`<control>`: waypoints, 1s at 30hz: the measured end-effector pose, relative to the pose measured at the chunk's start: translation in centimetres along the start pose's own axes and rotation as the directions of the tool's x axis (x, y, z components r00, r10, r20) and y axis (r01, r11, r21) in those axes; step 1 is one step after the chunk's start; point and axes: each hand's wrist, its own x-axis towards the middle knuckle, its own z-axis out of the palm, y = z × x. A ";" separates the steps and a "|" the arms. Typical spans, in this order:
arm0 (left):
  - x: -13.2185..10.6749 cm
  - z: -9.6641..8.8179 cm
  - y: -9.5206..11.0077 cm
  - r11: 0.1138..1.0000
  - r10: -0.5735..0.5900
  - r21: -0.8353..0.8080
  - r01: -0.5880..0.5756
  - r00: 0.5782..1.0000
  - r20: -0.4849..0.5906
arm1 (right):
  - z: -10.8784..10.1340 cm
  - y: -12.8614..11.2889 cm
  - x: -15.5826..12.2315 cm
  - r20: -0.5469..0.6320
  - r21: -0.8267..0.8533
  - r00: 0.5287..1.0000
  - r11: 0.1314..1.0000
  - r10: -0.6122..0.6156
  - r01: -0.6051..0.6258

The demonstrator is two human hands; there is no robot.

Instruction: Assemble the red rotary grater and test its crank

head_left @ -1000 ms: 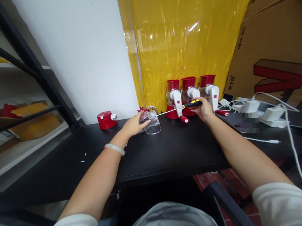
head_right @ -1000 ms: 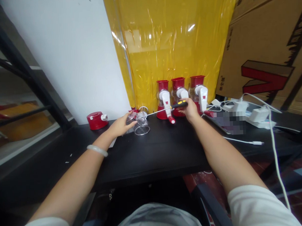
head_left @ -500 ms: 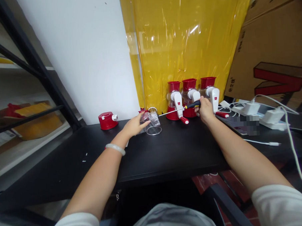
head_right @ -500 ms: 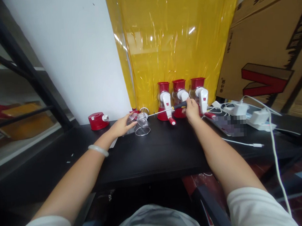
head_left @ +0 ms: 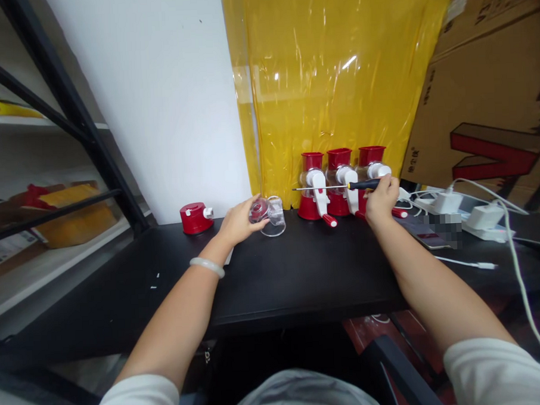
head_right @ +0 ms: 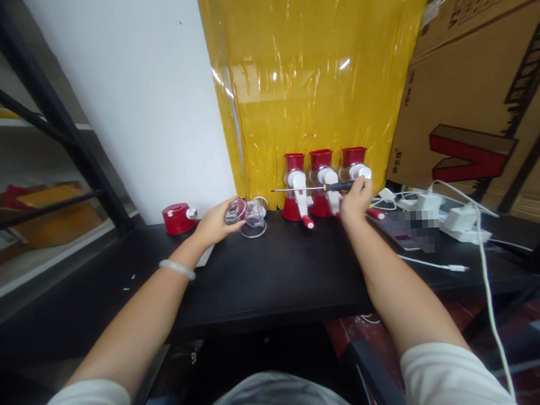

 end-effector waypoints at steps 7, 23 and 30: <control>0.2 -1.6 0.5 0.961 0.179 0.227 -0.159 0.981 -0.073 | 0.8 -2.2 -3.8 0.199 -0.181 0.959 0.954 -0.202 0.238; 2.7 -2.1 4.7 0.856 0.459 0.119 -0.503 0.846 0.272 | 1.1 -3.1 -5.2 0.363 -0.227 0.910 0.928 -0.202 0.296; 2.1 -2.3 3.2 0.873 0.389 0.218 -0.436 0.892 0.229 | 1.1 -3.2 -4.9 0.360 -0.253 0.912 0.920 -0.198 0.300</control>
